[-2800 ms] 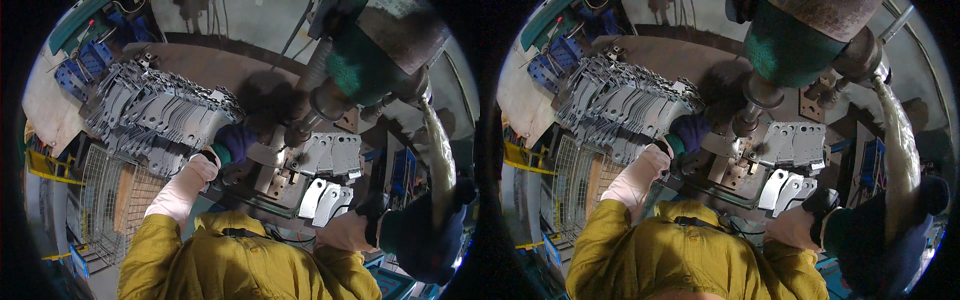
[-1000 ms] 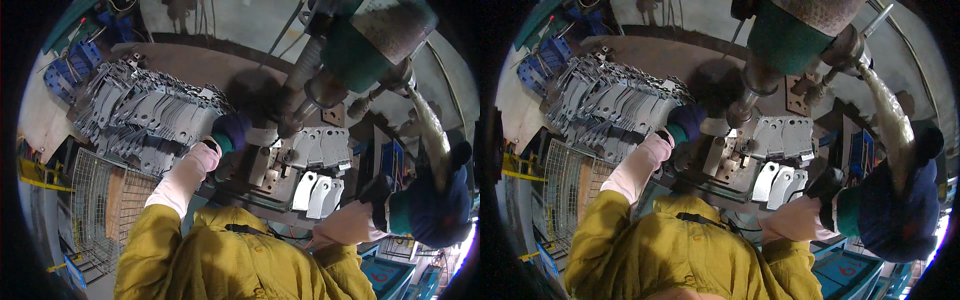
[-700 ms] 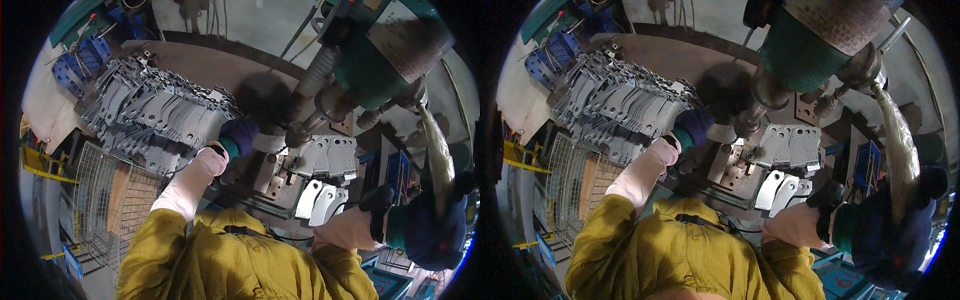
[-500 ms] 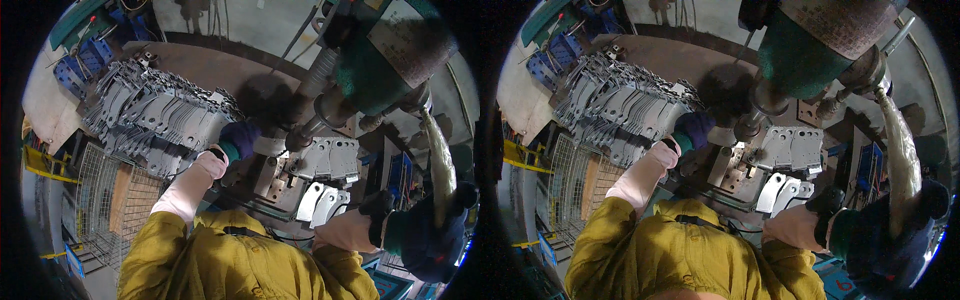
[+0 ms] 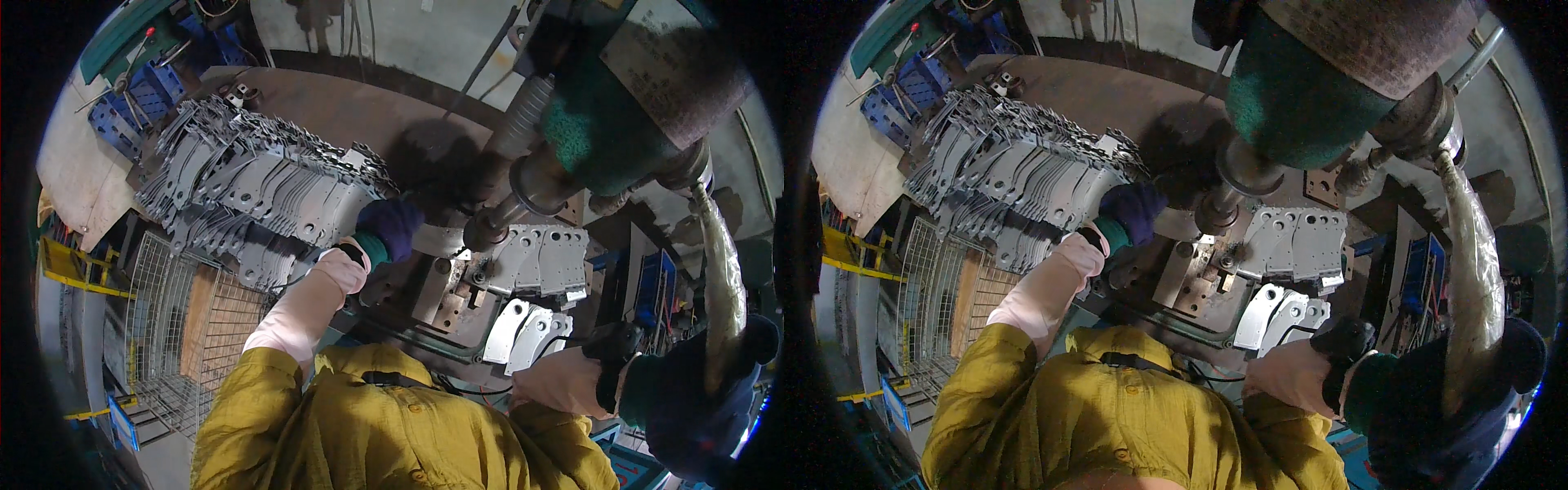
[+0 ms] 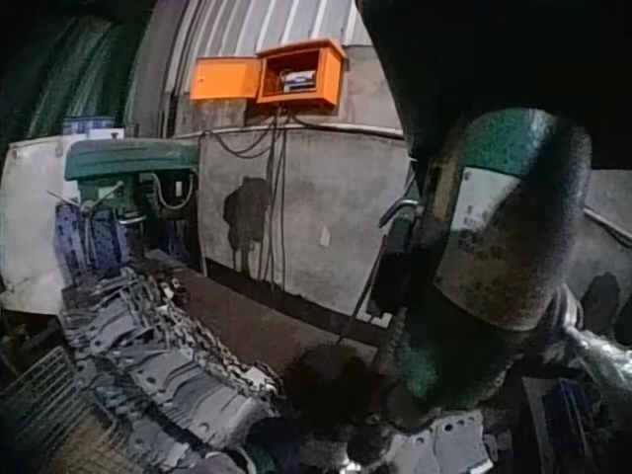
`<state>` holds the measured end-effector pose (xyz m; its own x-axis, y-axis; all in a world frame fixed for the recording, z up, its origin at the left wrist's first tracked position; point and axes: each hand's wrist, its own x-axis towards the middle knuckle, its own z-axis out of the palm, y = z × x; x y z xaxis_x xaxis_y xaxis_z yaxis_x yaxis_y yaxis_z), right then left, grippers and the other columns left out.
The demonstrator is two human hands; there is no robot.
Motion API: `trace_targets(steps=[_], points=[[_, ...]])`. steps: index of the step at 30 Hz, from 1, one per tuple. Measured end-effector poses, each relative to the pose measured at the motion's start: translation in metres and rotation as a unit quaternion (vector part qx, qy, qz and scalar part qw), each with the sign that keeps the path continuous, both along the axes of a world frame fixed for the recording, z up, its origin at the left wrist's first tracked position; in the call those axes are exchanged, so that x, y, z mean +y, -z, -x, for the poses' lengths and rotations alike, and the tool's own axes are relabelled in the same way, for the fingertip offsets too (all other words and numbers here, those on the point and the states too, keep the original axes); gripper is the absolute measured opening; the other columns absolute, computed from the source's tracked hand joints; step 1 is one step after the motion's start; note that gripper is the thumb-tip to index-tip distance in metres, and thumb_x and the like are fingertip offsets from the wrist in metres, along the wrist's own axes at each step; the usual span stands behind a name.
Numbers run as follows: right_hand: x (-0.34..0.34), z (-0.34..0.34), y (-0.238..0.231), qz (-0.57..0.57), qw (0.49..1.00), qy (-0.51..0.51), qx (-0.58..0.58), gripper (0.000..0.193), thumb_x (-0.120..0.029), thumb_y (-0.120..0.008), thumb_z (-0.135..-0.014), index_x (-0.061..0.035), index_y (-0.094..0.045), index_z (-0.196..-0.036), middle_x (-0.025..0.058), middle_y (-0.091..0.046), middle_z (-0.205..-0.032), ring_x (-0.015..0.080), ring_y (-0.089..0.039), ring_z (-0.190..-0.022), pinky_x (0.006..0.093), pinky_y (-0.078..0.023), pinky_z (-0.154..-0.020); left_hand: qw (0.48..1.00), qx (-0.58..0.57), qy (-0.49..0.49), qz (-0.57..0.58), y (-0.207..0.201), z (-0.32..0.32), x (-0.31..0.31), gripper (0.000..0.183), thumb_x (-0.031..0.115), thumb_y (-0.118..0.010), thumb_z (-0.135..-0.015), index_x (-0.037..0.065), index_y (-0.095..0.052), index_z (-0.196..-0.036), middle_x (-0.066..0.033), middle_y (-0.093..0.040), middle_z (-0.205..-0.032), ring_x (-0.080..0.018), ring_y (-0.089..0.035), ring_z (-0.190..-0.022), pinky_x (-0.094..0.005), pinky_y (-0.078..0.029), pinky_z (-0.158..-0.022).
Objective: Operating an industrial drilling or riveting machine to process metal plates.
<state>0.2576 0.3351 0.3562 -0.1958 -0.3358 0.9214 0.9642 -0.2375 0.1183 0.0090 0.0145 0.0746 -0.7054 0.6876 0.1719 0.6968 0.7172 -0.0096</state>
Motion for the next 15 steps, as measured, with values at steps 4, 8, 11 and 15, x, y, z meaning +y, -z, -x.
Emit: trace_targets(steps=[4, 8, 11, 15], points=[[0.01, -0.006, 0.004, -0.019, 0.999, -0.032, -0.04, 0.036, -0.055, -0.059, -0.089, -0.0212, -0.065, -0.1, 0.0008, -0.059, -0.087, 0.0191, -0.059, -0.083, 0.0339, -0.046, -0.081, 1.0, -0.018, 0.01, -0.005, -0.002, -0.001, -0.005, 0.04, 0.03, -0.061, -0.076, 0.017, -0.058, -0.113, -0.0175, -0.06, -0.102, -0.0345, -0.064, -0.082, -0.0504, -0.051, -0.064], [0.005, -0.01, 0.002, 0.12, 0.983, -0.134, -0.034, 0.041, -0.056, -0.057, -0.09, -0.016, -0.066, -0.092, 0.0008, -0.059, -0.078, 0.0161, -0.059, -0.076, 0.0305, -0.045, -0.083, 0.998, 0.057, 0.015, -0.021, 0.01, -0.004, -0.007, 0.045, 0.031, -0.06, -0.078, 0.017, -0.057, -0.12, -0.0164, -0.061, -0.104, -0.0351, -0.064, -0.085, -0.0515, -0.051, -0.065], [0.009, -0.008, 0.004, 0.105, 0.964, -0.245, -0.028, 0.046, -0.057, -0.054, -0.09, -0.0123, -0.066, -0.087, 0.0013, -0.06, -0.074, 0.0154, -0.059, -0.072, 0.0288, -0.044, -0.084, 1.0, 0.006, 0.014, -0.015, 0.003, -0.001, -0.003, 0.049, 0.032, -0.063, -0.076, 0.018, -0.056, -0.123, -0.0159, -0.061, -0.106, -0.0351, -0.064, -0.086, -0.0522, -0.051, -0.067], [0.004, -0.002, 0.005, 0.108, 0.953, -0.282, -0.017, 0.044, -0.052, -0.056, -0.09, -0.0085, -0.064, -0.091, 0.0049, -0.061, -0.077, 0.0178, -0.06, -0.073, 0.0312, -0.046, -0.083, 1.0, 0.001, 0.003, -0.011, 0.007, 0.0, -0.004, 0.049, 0.031, -0.064, -0.075, 0.019, -0.057, -0.122, -0.016, -0.061, -0.107, -0.0352, -0.064, -0.086, -0.0517, -0.052, -0.069]])
